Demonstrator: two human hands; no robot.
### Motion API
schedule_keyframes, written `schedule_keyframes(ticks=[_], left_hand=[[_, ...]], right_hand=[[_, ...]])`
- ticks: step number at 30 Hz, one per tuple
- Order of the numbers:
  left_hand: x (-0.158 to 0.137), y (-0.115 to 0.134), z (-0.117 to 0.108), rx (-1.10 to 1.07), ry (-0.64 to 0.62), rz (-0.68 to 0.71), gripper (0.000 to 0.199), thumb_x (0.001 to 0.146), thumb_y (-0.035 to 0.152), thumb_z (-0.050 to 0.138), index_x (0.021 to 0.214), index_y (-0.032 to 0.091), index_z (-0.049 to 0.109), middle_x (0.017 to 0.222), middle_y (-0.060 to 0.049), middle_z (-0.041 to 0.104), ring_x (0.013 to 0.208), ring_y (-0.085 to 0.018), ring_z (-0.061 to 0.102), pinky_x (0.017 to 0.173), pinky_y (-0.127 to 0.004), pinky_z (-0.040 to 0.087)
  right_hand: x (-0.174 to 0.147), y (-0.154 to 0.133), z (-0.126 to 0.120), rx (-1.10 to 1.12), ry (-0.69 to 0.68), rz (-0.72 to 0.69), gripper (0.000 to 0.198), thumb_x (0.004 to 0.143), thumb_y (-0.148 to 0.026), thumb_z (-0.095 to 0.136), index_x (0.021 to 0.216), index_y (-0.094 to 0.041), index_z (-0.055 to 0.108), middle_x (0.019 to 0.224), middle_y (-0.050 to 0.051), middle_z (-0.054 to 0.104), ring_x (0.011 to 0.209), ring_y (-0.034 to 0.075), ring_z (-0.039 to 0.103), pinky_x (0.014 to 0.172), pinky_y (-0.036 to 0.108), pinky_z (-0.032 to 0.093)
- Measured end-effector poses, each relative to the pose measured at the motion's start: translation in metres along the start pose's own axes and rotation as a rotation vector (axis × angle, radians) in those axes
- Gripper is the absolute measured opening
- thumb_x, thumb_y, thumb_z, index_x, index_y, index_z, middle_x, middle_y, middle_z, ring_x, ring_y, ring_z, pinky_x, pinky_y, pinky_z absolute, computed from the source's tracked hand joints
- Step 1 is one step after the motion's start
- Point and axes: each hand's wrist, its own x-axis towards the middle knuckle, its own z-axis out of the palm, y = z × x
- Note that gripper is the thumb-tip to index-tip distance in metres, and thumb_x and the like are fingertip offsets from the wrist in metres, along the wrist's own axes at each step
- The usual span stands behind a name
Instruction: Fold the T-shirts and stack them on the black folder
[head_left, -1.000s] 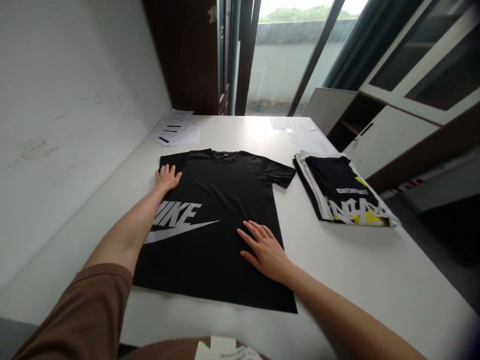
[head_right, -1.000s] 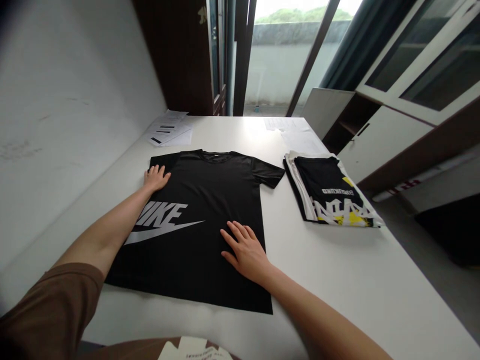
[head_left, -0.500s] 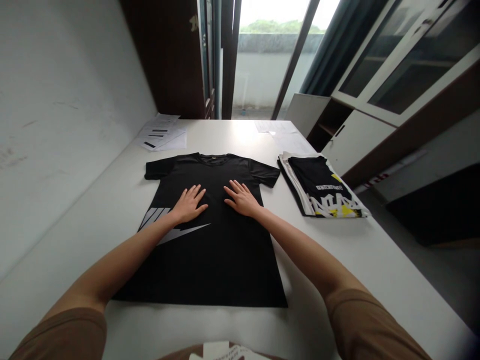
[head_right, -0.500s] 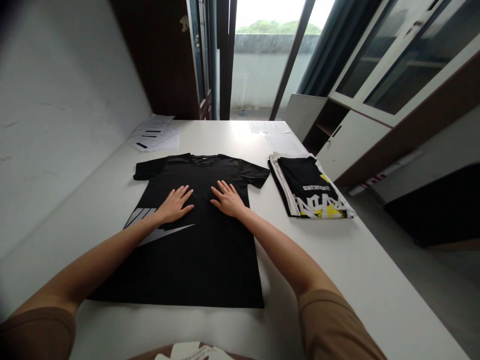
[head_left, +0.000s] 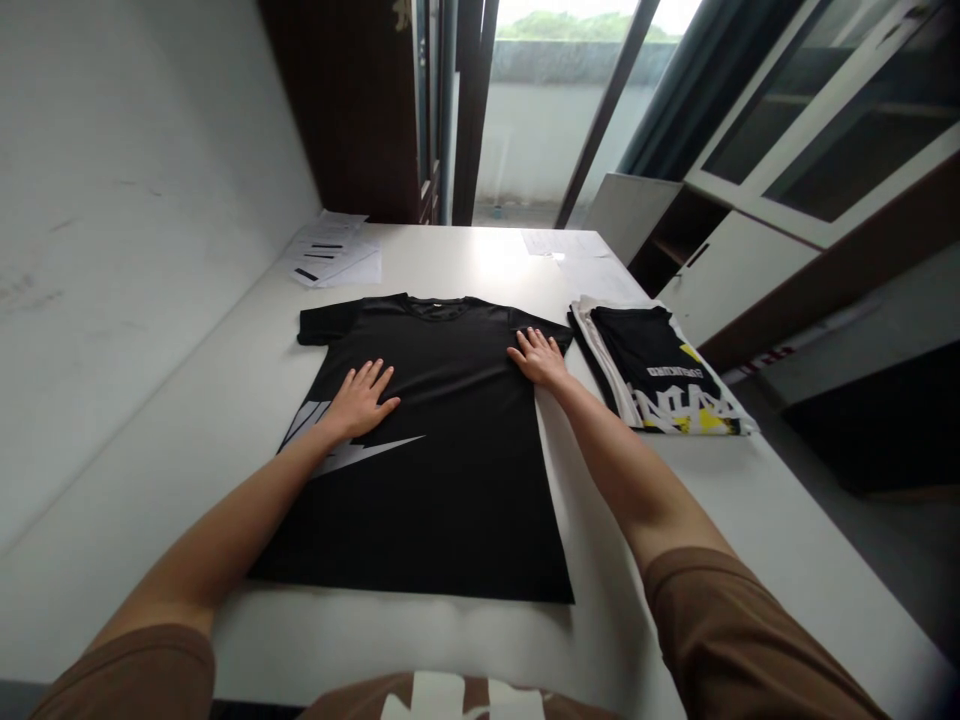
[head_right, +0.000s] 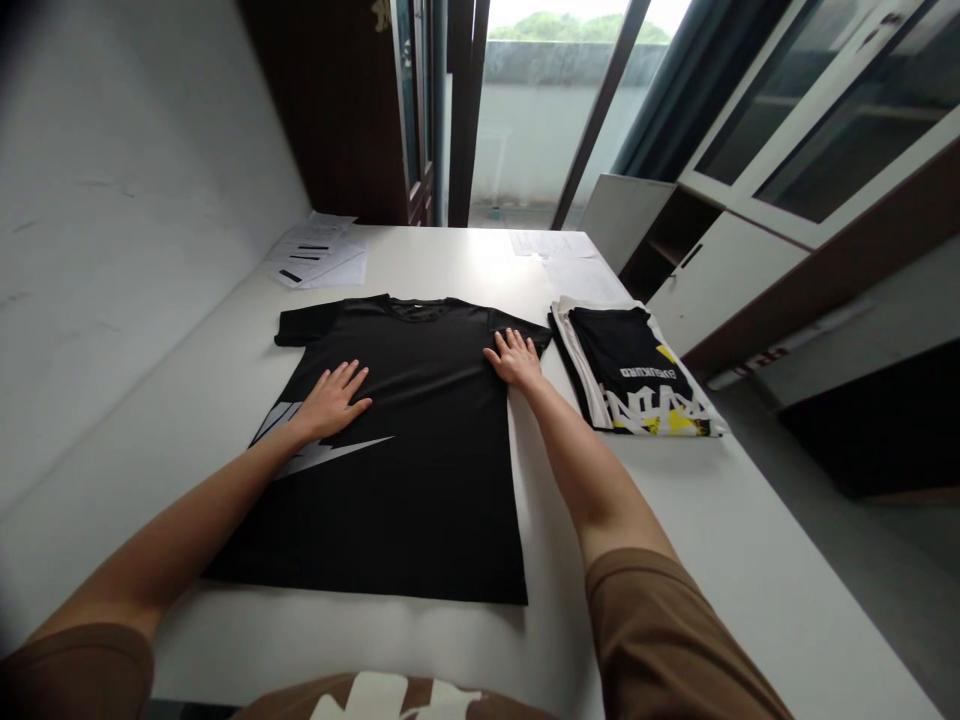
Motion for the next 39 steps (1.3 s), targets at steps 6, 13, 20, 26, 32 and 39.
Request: schedule_keyframes(ticks=[6, 13, 20, 26, 32, 39], left_hand=[[-0.002, 0.005, -0.005, -0.009, -0.023, -0.006, 0.080, 0.101, 0.068, 0.030, 0.164, 0.020, 0.027, 0.172, -0.010, 0.017, 0.159, -0.031, 0.012, 0.127, -0.053, 0.014], [-0.014, 0.065, -0.018, -0.088, -0.064, 0.228, 0.082, 0.099, 0.070, 0.037, 0.165, 0.022, 0.026, 0.173, -0.009, 0.013, 0.160, -0.031, 0.010, 0.128, -0.052, 0.010], [-0.047, 0.144, -0.029, -0.223, -0.127, 0.583, 0.084, 0.095, 0.066, 0.052, 0.164, 0.027, 0.025, 0.173, -0.009, 0.011, 0.160, -0.032, 0.009, 0.128, -0.053, 0.007], [-0.076, 0.171, -0.032, -0.281, -0.131, 0.702, 0.082, 0.096, 0.066, 0.050, 0.164, 0.025, 0.027, 0.172, -0.012, 0.015, 0.159, -0.032, 0.011, 0.128, -0.054, 0.007], [-0.079, 0.172, -0.031, -0.305, -0.114, 0.699, 0.079, 0.098, 0.067, 0.047, 0.163, 0.024, 0.031, 0.172, -0.011, 0.017, 0.159, -0.031, 0.012, 0.128, -0.055, 0.007], [-0.079, 0.170, -0.033, -0.328, -0.119, 0.705, 0.079, 0.097, 0.066, 0.049, 0.162, 0.024, 0.032, 0.171, -0.011, 0.019, 0.159, -0.031, 0.013, 0.128, -0.055, 0.009]], right_hand=[[-0.008, 0.035, -0.007, -0.006, 0.025, 0.101, 0.078, 0.104, -0.064, 0.015, 0.164, -0.015, 0.027, 0.170, 0.015, 0.019, 0.158, 0.029, 0.013, 0.126, 0.053, 0.014], [-0.021, 0.009, -0.011, -0.055, 0.120, -0.024, 0.070, 0.105, -0.060, 0.026, 0.162, -0.019, 0.035, 0.169, 0.013, 0.024, 0.158, 0.030, 0.017, 0.126, 0.054, 0.012], [0.002, -0.040, -0.016, 0.055, 0.057, -0.229, 0.069, 0.105, -0.061, 0.031, 0.162, -0.022, 0.035, 0.169, 0.008, 0.025, 0.157, 0.028, 0.018, 0.126, 0.048, 0.017], [0.044, -0.043, -0.005, 0.055, -0.014, -0.173, 0.072, 0.104, -0.063, 0.031, 0.163, -0.022, 0.032, 0.171, 0.010, 0.020, 0.158, 0.028, 0.014, 0.126, 0.049, 0.016], [0.072, -0.029, 0.002, 0.049, -0.027, -0.061, 0.073, 0.104, -0.065, 0.028, 0.165, -0.024, 0.027, 0.172, 0.010, 0.015, 0.159, 0.030, 0.011, 0.126, 0.055, 0.014], [0.084, 0.020, -0.005, 0.071, -0.029, 0.064, 0.075, 0.104, -0.066, 0.021, 0.163, -0.021, 0.031, 0.170, 0.016, 0.019, 0.157, 0.033, 0.015, 0.123, 0.058, 0.017]])
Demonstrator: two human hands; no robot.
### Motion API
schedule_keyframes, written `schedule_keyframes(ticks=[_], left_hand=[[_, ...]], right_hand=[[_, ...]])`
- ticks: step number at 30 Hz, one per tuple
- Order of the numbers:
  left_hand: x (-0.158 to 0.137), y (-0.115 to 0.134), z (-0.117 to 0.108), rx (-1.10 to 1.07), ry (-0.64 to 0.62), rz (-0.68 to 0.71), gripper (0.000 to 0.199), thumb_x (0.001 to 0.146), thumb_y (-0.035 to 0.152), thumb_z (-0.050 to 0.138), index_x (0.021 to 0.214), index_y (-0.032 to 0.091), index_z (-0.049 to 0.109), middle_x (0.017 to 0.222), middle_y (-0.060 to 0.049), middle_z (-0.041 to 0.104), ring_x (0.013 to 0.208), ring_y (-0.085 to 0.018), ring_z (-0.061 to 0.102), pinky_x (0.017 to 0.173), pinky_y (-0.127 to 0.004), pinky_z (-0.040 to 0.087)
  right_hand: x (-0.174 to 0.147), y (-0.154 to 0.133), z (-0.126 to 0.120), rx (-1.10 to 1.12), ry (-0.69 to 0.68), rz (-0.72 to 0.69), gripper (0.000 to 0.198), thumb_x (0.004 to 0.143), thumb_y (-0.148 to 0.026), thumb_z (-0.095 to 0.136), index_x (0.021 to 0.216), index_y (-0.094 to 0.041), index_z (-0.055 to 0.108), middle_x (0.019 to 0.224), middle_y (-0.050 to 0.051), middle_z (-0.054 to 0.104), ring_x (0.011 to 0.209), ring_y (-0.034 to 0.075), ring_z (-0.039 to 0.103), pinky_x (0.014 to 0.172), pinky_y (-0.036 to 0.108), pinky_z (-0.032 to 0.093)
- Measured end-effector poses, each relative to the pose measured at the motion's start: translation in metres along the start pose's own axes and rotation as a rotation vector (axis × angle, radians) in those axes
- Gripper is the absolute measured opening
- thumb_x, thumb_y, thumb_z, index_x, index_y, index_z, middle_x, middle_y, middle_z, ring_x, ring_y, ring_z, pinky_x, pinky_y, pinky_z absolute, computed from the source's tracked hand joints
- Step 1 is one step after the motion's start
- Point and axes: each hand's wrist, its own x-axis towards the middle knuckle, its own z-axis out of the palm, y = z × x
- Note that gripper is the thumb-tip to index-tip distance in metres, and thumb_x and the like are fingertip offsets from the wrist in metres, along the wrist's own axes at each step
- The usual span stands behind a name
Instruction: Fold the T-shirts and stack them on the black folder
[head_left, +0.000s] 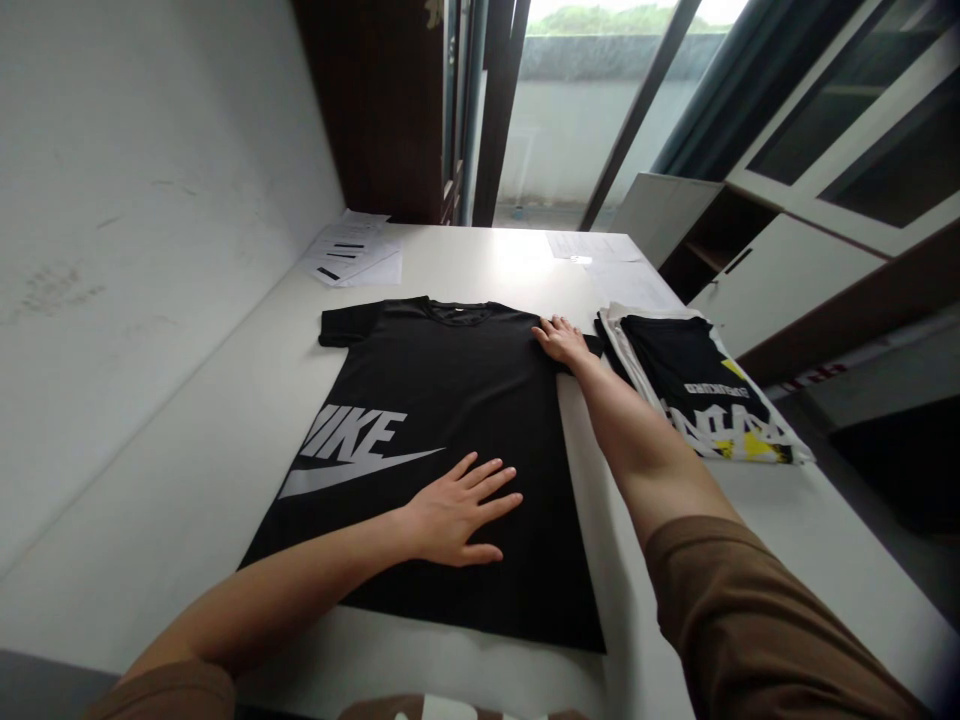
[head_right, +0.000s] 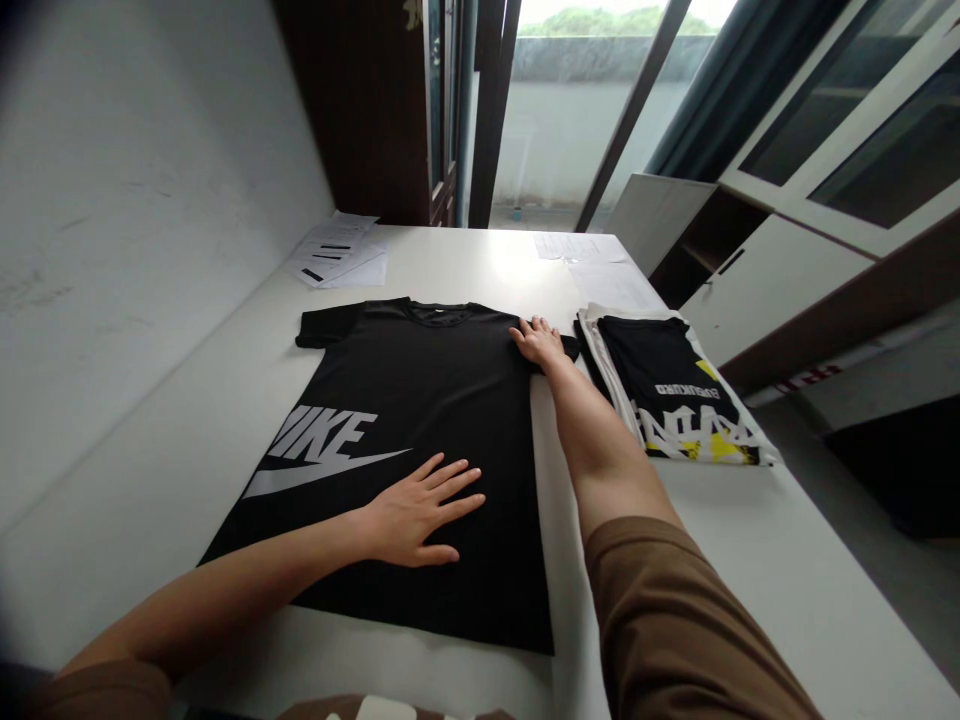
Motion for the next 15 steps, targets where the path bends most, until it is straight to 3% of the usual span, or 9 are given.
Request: schedule_keyframes(ticks=[5, 10, 15], left_hand=[[-0.001, 0.000, -0.002, 0.003, -0.006, 0.014, 0.081, 0.095, 0.065, 0.054, 0.162, 0.024, 0.032, 0.171, -0.010, 0.021, 0.159, -0.033, 0.015, 0.128, -0.056, 0.009], [0.001, 0.008, -0.003, -0.016, -0.043, 0.040, 0.083, 0.095, 0.065, 0.054, 0.163, 0.023, 0.030, 0.171, -0.013, 0.018, 0.159, -0.035, 0.014, 0.127, -0.059, 0.009], [0.018, 0.033, -0.007, -0.035, -0.098, 0.112, 0.079, 0.099, 0.066, 0.046, 0.163, 0.023, 0.030, 0.171, -0.013, 0.018, 0.159, -0.034, 0.015, 0.127, -0.059, 0.013]], right_hand=[[-0.013, 0.030, -0.014, -0.036, 0.052, 0.050, 0.077, 0.103, -0.062, 0.032, 0.161, -0.011, 0.033, 0.164, 0.022, 0.032, 0.153, 0.033, 0.028, 0.123, 0.050, 0.025], [-0.059, 0.034, -0.014, -0.049, 0.207, 0.095, 0.071, 0.101, -0.057, 0.042, 0.156, -0.012, 0.043, 0.155, 0.020, 0.047, 0.143, 0.033, 0.043, 0.117, 0.044, 0.035], [-0.102, 0.033, -0.006, 0.005, 0.304, 0.135, 0.067, 0.104, -0.052, 0.034, 0.153, -0.008, 0.046, 0.156, 0.021, 0.045, 0.142, 0.033, 0.043, 0.117, 0.044, 0.033]])
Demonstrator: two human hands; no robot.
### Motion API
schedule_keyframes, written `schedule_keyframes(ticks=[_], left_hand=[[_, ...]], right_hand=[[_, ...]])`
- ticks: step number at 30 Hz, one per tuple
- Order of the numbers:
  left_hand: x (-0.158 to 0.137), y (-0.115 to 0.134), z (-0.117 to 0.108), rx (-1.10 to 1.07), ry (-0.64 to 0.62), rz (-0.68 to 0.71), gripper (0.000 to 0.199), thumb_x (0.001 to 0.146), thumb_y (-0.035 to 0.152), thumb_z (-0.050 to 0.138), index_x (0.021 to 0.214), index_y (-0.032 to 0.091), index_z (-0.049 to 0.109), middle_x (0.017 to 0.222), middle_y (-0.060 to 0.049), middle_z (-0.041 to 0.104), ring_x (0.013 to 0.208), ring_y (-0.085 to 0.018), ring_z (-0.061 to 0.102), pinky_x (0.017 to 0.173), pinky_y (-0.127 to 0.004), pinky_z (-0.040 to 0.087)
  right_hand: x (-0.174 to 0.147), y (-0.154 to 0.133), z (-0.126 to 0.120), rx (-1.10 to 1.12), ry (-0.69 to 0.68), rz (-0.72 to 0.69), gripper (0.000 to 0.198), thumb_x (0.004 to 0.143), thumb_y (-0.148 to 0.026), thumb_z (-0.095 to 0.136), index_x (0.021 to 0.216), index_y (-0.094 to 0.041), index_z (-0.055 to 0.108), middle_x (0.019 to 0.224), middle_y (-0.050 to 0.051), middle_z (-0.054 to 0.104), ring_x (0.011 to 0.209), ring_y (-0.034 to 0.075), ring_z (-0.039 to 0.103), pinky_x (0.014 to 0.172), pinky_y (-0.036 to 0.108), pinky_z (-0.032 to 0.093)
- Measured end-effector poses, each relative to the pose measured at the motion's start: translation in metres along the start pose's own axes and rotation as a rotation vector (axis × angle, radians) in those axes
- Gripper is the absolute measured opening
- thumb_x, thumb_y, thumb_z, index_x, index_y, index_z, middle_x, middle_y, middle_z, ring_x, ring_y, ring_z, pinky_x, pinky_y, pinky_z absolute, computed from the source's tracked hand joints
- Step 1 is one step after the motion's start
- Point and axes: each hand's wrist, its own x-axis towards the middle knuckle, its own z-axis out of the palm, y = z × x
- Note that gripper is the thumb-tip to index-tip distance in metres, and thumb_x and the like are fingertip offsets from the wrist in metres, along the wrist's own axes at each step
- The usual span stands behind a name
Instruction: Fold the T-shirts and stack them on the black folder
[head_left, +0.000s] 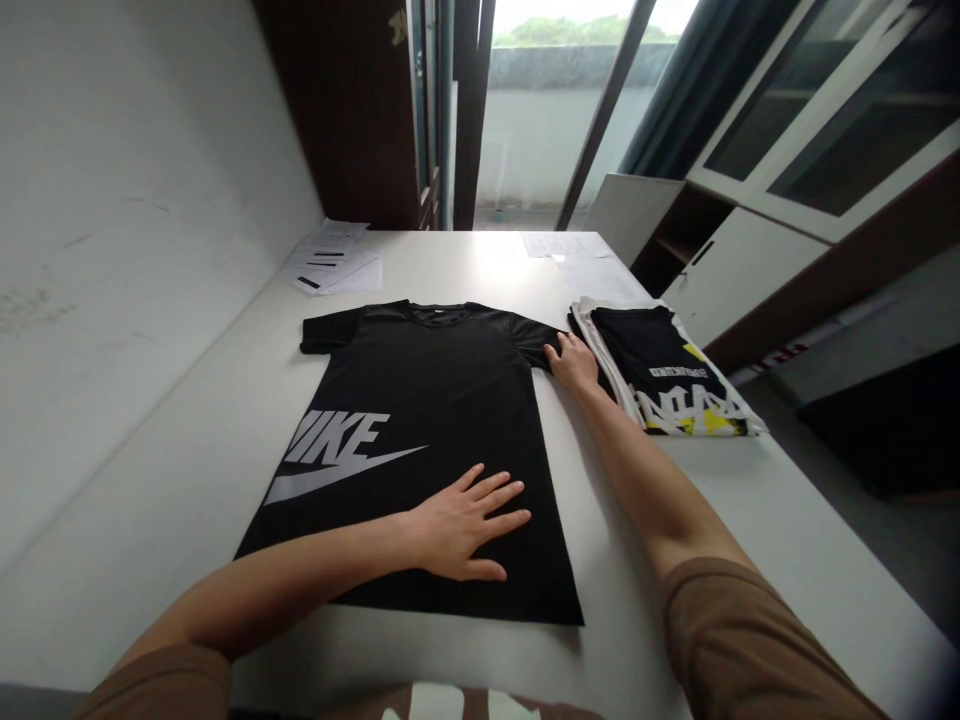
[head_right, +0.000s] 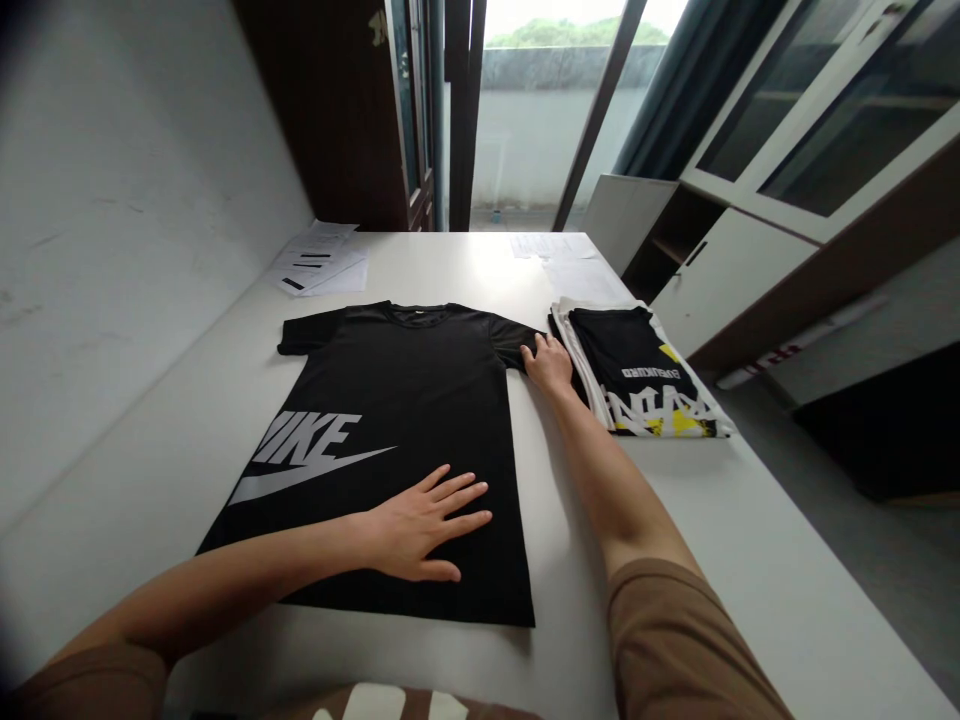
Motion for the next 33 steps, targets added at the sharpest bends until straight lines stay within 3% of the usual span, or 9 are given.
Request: schedule_keyframes(ticks=[7, 11, 15, 19, 22, 25, 30, 33], left_hand=[[0.042, 0.032, 0.014, 0.084, -0.009, 0.149, 0.073, 0.102, 0.063, 0.042, 0.161, 0.021, 0.035, 0.170, -0.013, 0.025, 0.157, -0.033, 0.021, 0.125, -0.058, 0.018], [0.058, 0.037, 0.025, 0.180, 0.037, 0.204, 0.056, 0.106, 0.050, 0.042, 0.153, 0.021, 0.046, 0.165, -0.012, 0.037, 0.154, -0.031, 0.030, 0.123, -0.055, 0.025], [0.069, 0.039, 0.023, 0.274, 0.074, 0.262, 0.036, 0.107, 0.030, 0.041, 0.136, 0.022, 0.062, 0.155, -0.007, 0.051, 0.148, -0.027, 0.039, 0.122, -0.050, 0.029], [0.076, 0.042, 0.018, 0.292, 0.082, 0.340, 0.028, 0.105, 0.023, 0.045, 0.118, 0.025, 0.070, 0.148, -0.004, 0.058, 0.144, -0.026, 0.044, 0.120, -0.048, 0.033], [0.079, 0.044, 0.020, 0.271, 0.086, 0.363, 0.025, 0.104, 0.022, 0.047, 0.115, 0.024, 0.070, 0.145, -0.004, 0.060, 0.141, -0.024, 0.047, 0.119, -0.047, 0.035], [0.080, 0.045, 0.022, 0.238, 0.083, 0.370, 0.026, 0.104, 0.021, 0.045, 0.114, 0.023, 0.068, 0.142, -0.005, 0.062, 0.138, -0.023, 0.050, 0.121, -0.047, 0.033], [0.080, 0.049, 0.020, 0.141, 0.061, 0.352, 0.017, 0.100, 0.022, 0.051, 0.111, 0.021, 0.064, 0.122, -0.006, 0.070, 0.119, -0.019, 0.061, 0.122, -0.042, 0.032], [0.078, 0.052, 0.018, 0.122, 0.051, 0.321, 0.010, 0.096, 0.023, 0.056, 0.104, 0.020, 0.061, 0.101, -0.003, 0.071, 0.104, -0.019, 0.064, 0.124, -0.043, 0.029]], right_hand=[[-0.022, -0.003, -0.010, -0.001, 0.077, 0.119, 0.069, 0.101, -0.058, 0.038, 0.153, -0.013, 0.047, 0.140, 0.027, 0.054, 0.133, 0.043, 0.045, 0.106, 0.055, 0.038], [-0.023, -0.006, -0.006, -0.002, 0.066, 0.121, 0.072, 0.100, -0.061, 0.041, 0.154, -0.012, 0.045, 0.143, 0.028, 0.051, 0.132, 0.044, 0.044, 0.106, 0.057, 0.037], [-0.019, -0.007, 0.001, 0.048, 0.047, 0.078, 0.063, 0.101, -0.052, 0.043, 0.153, -0.015, 0.048, 0.151, 0.023, 0.048, 0.135, 0.041, 0.042, 0.109, 0.058, 0.034], [-0.012, -0.002, 0.001, 0.228, 0.025, -0.034, 0.053, 0.095, -0.036, 0.050, 0.145, -0.021, 0.058, 0.141, 0.014, 0.059, 0.130, 0.033, 0.051, 0.110, 0.048, 0.039], [-0.010, 0.001, -0.002, 0.351, 0.016, -0.096, 0.049, 0.095, -0.029, 0.044, 0.140, -0.021, 0.063, 0.133, 0.012, 0.065, 0.118, 0.027, 0.060, 0.105, 0.040, 0.046], [-0.013, -0.003, -0.006, 0.351, 0.020, -0.039, 0.048, 0.097, -0.029, 0.042, 0.140, -0.019, 0.062, 0.123, 0.013, 0.068, 0.106, 0.026, 0.066, 0.098, 0.038, 0.050], [-0.017, -0.015, -0.011, 0.225, 0.092, 0.091, 0.068, 0.096, -0.040, 0.056, 0.157, -0.014, 0.039, 0.131, 0.021, 0.064, 0.116, 0.035, 0.063, 0.098, 0.044, 0.048], [-0.018, -0.017, -0.013, 0.241, 0.085, 0.110, 0.062, 0.097, -0.032, 0.056, 0.156, -0.016, 0.042, 0.129, 0.021, 0.066, 0.114, 0.034, 0.064, 0.097, 0.043, 0.048]])
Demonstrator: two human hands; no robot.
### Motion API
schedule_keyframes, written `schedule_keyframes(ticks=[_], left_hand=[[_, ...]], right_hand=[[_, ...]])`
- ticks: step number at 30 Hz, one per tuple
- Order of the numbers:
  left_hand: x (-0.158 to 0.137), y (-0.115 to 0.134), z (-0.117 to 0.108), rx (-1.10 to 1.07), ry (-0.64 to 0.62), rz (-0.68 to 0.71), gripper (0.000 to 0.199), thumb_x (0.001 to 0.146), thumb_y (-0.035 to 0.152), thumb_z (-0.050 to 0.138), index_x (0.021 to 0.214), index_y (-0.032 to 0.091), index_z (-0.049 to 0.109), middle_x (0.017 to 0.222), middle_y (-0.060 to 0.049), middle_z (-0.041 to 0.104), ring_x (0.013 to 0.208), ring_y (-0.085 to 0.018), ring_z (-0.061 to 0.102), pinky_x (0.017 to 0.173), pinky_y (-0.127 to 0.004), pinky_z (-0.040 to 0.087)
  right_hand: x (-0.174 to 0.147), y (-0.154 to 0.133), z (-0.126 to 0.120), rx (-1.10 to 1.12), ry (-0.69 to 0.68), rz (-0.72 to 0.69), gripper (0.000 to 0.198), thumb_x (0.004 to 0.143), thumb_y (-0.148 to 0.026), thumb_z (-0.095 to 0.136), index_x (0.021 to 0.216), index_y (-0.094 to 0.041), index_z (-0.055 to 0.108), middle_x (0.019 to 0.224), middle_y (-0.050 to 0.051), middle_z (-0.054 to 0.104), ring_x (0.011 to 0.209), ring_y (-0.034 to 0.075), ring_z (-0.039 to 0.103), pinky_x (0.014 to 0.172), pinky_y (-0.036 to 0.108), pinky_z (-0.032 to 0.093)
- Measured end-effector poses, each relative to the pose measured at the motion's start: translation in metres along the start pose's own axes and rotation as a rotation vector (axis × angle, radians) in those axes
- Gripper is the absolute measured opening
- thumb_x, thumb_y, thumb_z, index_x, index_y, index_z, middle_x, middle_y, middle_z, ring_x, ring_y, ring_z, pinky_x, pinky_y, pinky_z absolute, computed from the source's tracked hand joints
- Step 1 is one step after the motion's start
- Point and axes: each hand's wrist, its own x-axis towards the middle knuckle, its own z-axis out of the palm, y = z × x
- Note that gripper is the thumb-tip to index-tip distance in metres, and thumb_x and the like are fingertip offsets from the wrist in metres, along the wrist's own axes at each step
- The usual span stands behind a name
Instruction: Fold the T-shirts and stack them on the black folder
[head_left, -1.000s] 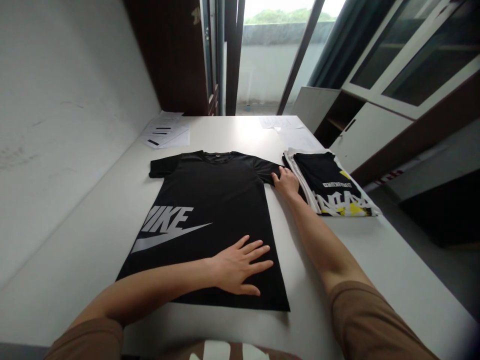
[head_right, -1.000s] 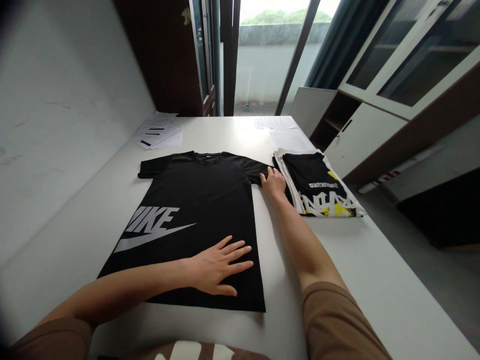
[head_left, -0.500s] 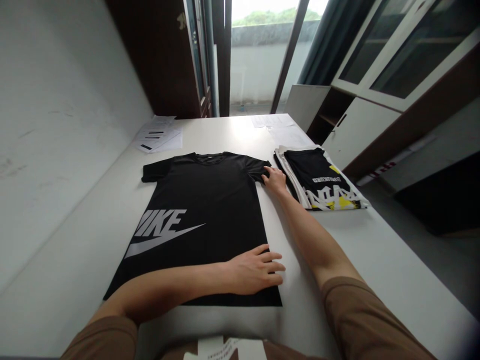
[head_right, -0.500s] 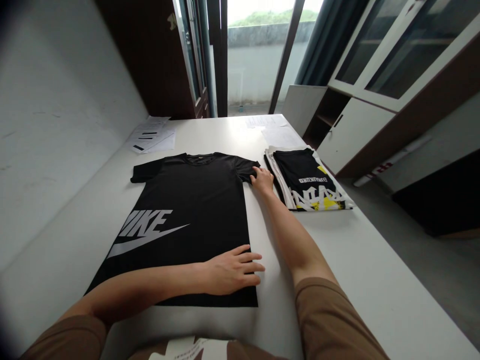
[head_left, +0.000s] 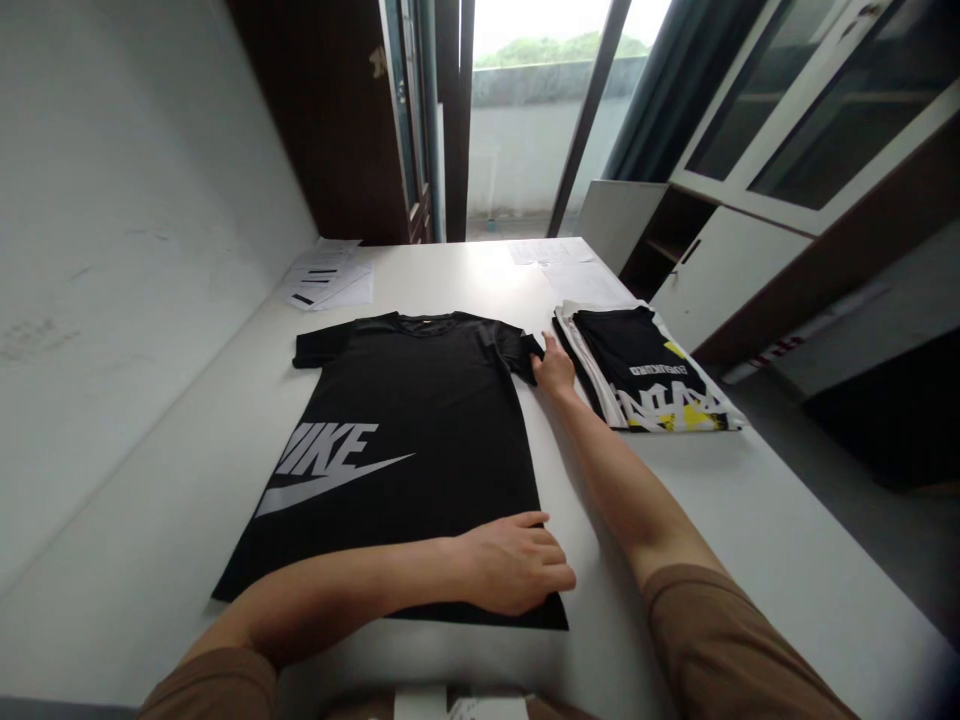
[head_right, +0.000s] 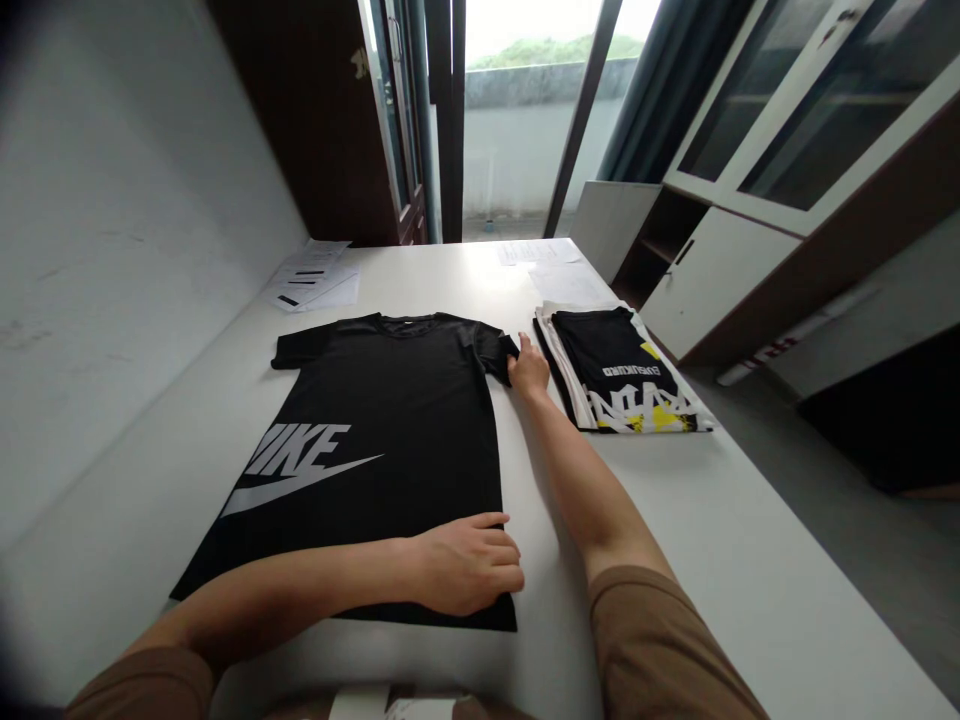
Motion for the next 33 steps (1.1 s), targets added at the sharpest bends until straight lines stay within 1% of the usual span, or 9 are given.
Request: schedule_keyframes(ticks=[2, 5, 9, 11, 13, 16, 21, 28, 33], left_hand=[[-0.001, 0.002, -0.002, 0.005, 0.002, -0.020, 0.007, 0.095, 0.023, 0.056, 0.101, 0.021, 0.059, 0.095, -0.002, 0.069, 0.101, -0.020, 0.063, 0.125, -0.044, 0.026], [-0.003, 0.004, -0.005, 0.017, 0.016, -0.033, 0.009, 0.096, 0.023, 0.055, 0.103, 0.021, 0.060, 0.099, -0.003, 0.069, 0.107, -0.021, 0.061, 0.125, -0.045, 0.026], [-0.005, 0.003, -0.009, 0.066, 0.038, -0.012, 0.024, 0.097, 0.019, 0.051, 0.118, 0.020, 0.062, 0.105, -0.005, 0.068, 0.114, -0.025, 0.056, 0.125, -0.052, 0.024], [-0.005, 0.002, -0.011, 0.087, 0.030, 0.002, 0.025, 0.096, 0.019, 0.052, 0.118, 0.022, 0.065, 0.107, -0.006, 0.068, 0.115, -0.026, 0.055, 0.124, -0.055, 0.024], [-0.004, 0.001, -0.013, 0.101, 0.007, 0.008, 0.019, 0.094, 0.022, 0.057, 0.109, 0.023, 0.068, 0.109, -0.007, 0.067, 0.116, -0.027, 0.054, 0.123, -0.056, 0.025], [-0.004, -0.001, -0.014, 0.120, -0.005, -0.001, 0.013, 0.090, 0.027, 0.062, 0.100, 0.022, 0.070, 0.113, -0.008, 0.066, 0.120, -0.029, 0.053, 0.123, -0.056, 0.025], [-0.010, -0.005, -0.012, 0.107, 0.039, -0.021, 0.019, 0.093, 0.027, 0.059, 0.108, 0.020, 0.069, 0.124, -0.008, 0.065, 0.137, -0.030, 0.045, 0.123, -0.054, 0.025], [-0.016, -0.003, -0.001, 0.076, 0.052, -0.059, 0.022, 0.098, 0.028, 0.055, 0.114, 0.020, 0.068, 0.135, -0.008, 0.063, 0.138, -0.028, 0.046, 0.118, -0.053, 0.034], [-0.020, -0.004, -0.007, 0.016, 0.053, -0.139, 0.033, 0.100, 0.031, 0.053, 0.131, 0.021, 0.060, 0.147, -0.009, 0.056, 0.142, -0.027, 0.044, 0.121, -0.051, 0.031]], right_hand=[[0.001, 0.001, -0.001, 0.048, 0.009, 0.013, 0.056, 0.098, -0.026, 0.051, 0.153, -0.019, 0.046, 0.122, 0.018, 0.070, 0.108, 0.033, 0.067, 0.094, 0.041, 0.049], [0.005, 0.006, -0.001, 0.145, 0.073, 0.024, 0.054, 0.099, -0.022, 0.042, 0.153, -0.019, 0.048, 0.115, 0.016, 0.072, 0.101, 0.031, 0.069, 0.091, 0.041, 0.050], [0.011, 0.012, 0.003, 0.240, 0.143, -0.035, 0.062, 0.096, -0.024, 0.045, 0.157, -0.016, 0.042, 0.122, 0.016, 0.071, 0.105, 0.031, 0.068, 0.094, 0.042, 0.051], [0.012, 0.013, 0.006, 0.254, 0.125, -0.101, 0.059, 0.094, -0.026, 0.047, 0.152, -0.016, 0.051, 0.126, 0.015, 0.070, 0.109, 0.031, 0.067, 0.097, 0.041, 0.051], [0.011, 0.013, 0.009, 0.240, 0.061, -0.150, 0.049, 0.094, -0.028, 0.047, 0.138, -0.019, 0.067, 0.122, 0.013, 0.072, 0.105, 0.029, 0.069, 0.097, 0.041, 0.052], [0.010, 0.013, 0.012, 0.216, 0.016, -0.149, 0.041, 0.095, -0.031, 0.048, 0.121, -0.020, 0.077, 0.116, 0.012, 0.074, 0.101, 0.028, 0.070, 0.097, 0.041, 0.053], [0.012, 0.015, 0.013, 0.236, 0.085, -0.118, 0.047, 0.095, -0.037, 0.050, 0.133, -0.017, 0.070, 0.124, 0.014, 0.073, 0.110, 0.030, 0.068, 0.101, 0.045, 0.052], [0.017, 0.017, 0.019, 0.247, 0.103, -0.103, 0.053, 0.095, -0.041, 0.051, 0.140, -0.015, 0.065, 0.128, 0.017, 0.070, 0.117, 0.033, 0.066, 0.106, 0.048, 0.049], [0.019, 0.023, 0.021, 0.259, 0.136, -0.086, 0.059, 0.094, -0.044, 0.051, 0.143, -0.013, 0.062, 0.134, 0.019, 0.066, 0.124, 0.034, 0.062, 0.110, 0.050, 0.045]])
